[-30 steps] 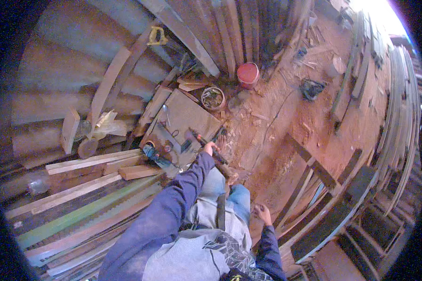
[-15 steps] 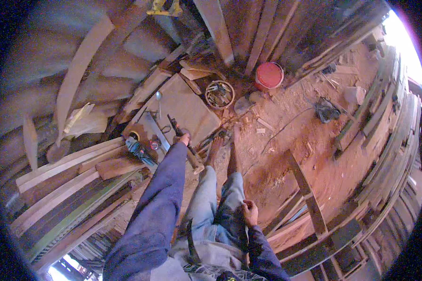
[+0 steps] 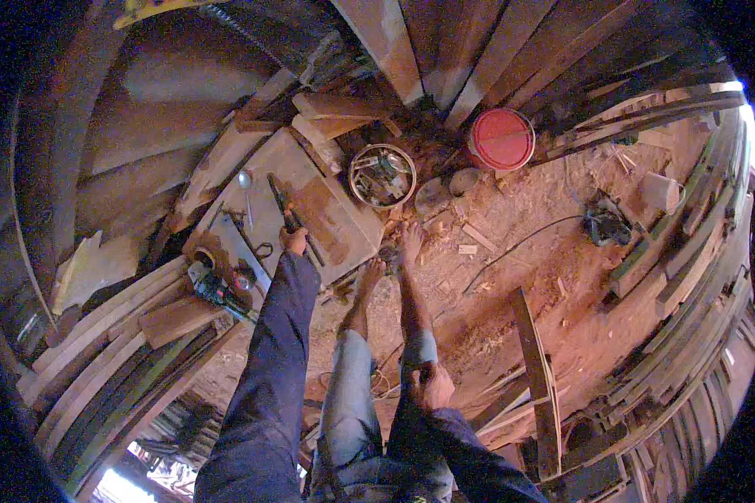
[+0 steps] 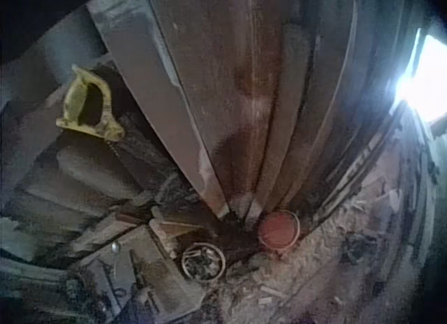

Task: The person uses a sledgehammer and a crowbar to break apart a wooden frame. They repeatedly strike the frame to separate its components and pry sections apart, then set the tools down and inspect the separated pieces.

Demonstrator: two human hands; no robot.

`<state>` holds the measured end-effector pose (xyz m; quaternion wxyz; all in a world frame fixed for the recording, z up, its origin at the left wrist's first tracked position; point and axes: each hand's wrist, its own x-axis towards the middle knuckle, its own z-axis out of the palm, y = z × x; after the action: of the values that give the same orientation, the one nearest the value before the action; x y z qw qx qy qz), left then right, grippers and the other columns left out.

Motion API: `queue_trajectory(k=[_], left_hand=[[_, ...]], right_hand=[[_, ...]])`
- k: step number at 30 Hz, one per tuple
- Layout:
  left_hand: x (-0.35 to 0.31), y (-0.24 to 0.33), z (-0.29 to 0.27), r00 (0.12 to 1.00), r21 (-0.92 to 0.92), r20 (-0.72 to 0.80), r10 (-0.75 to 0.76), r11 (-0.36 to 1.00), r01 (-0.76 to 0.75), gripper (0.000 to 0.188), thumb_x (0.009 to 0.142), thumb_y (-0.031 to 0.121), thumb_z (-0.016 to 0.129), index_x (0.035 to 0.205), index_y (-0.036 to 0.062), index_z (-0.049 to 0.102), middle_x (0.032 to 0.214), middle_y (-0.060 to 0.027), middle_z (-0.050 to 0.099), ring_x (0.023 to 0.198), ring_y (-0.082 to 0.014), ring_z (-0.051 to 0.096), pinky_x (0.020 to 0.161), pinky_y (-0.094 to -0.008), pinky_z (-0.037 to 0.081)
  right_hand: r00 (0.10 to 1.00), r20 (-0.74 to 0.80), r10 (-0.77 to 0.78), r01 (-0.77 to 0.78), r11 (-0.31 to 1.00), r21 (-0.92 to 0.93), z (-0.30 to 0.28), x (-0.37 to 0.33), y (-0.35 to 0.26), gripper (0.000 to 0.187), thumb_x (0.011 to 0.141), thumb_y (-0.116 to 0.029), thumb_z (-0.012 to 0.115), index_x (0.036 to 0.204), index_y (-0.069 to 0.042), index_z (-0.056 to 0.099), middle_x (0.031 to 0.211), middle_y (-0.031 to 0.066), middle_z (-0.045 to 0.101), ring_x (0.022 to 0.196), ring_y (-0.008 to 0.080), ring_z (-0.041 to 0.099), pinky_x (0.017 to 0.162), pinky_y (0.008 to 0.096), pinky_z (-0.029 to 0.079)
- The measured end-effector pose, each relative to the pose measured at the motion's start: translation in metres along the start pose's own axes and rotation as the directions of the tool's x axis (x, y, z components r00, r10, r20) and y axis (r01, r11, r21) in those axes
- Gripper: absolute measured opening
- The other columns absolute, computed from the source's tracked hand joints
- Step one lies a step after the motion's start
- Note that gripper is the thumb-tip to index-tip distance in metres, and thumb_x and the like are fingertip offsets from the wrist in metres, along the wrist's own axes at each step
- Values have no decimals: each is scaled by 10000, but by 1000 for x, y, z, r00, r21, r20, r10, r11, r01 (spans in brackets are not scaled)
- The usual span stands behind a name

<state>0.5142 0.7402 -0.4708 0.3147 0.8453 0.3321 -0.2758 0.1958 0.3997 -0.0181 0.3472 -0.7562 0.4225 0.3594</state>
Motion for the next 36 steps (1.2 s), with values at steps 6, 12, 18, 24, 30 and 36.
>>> queue_trajectory(k=[6, 12, 18, 24, 30, 36], left_hand=[[-10, 4, -9, 989, 178, -149, 10, 984, 17, 475, 821, 248, 710, 1224, 56, 547, 1001, -145, 663, 940, -312, 634, 791, -426, 517], [-64, 102, -10, 539, 675, -508, 672, 699, -236, 444, 839, 227, 697, 1229, 58, 567, 1082, -160, 658, 1029, -332, 614, 867, -434, 512], [-141, 284, 20, 677, 380, 44, 734, 615, -691, 283, 869, 152, 637, 1124, 29, 623, 1055, -233, 676, 974, -399, 652, 843, -453, 532], [-13, 272, 103, 677, 480, 452, 581, 481, -734, 292, 852, 98, 641, 1139, 47, 653, 1096, -237, 670, 1032, -384, 646, 891, -449, 520], [107, 209, 164, 689, 554, 402, 604, 438, -708, 407, 816, 44, 557, 1213, 72, 639, 1172, -211, 670, 1139, -396, 609, 1008, -496, 459], [130, 213, 190, 723, 764, 485, 492, 164, -624, 494, 909, 186, 519, 1393, 88, 522, 1374, -215, 556, 1321, -379, 483, 1117, -477, 376]], right_hand=[[999, -37, -40, 41, 998, 39, -27, 16, -6, 405, 823, -400, 668, 1065, -76, 643, 944, 211, 671, 847, 415, 652, 742, 512, 530], [1000, 10, -20, 19, 998, 52, -44, 33, 0, 390, 817, -407, 679, 1019, -73, 661, 965, 216, 676, 871, 419, 654, 774, 509, 529], [1000, 20, -9, 6, 990, 144, -51, 43, -12, 387, 817, -411, 695, 1007, -74, 672, 976, 213, 678, 879, 416, 656, 775, 493, 534], [999, -36, -31, 34, 994, 107, -64, 60, -36, 359, 790, -387, 725, 972, -82, 676, 857, 190, 678, 748, 408, 655, 696, 486, 539], [979, -189, -75, 115, 970, 212, -73, 81, -27, 321, 781, -359, 710, 930, -77, 670, 824, 198, 667, 744, 427, 650, 684, 495, 539], [975, -170, 140, -73, 934, 349, -80, 79, 3, 250, 787, -115, 724, 1006, -19, 653, 914, 121, 680, 817, 269, 669, 780, 359, 535]])
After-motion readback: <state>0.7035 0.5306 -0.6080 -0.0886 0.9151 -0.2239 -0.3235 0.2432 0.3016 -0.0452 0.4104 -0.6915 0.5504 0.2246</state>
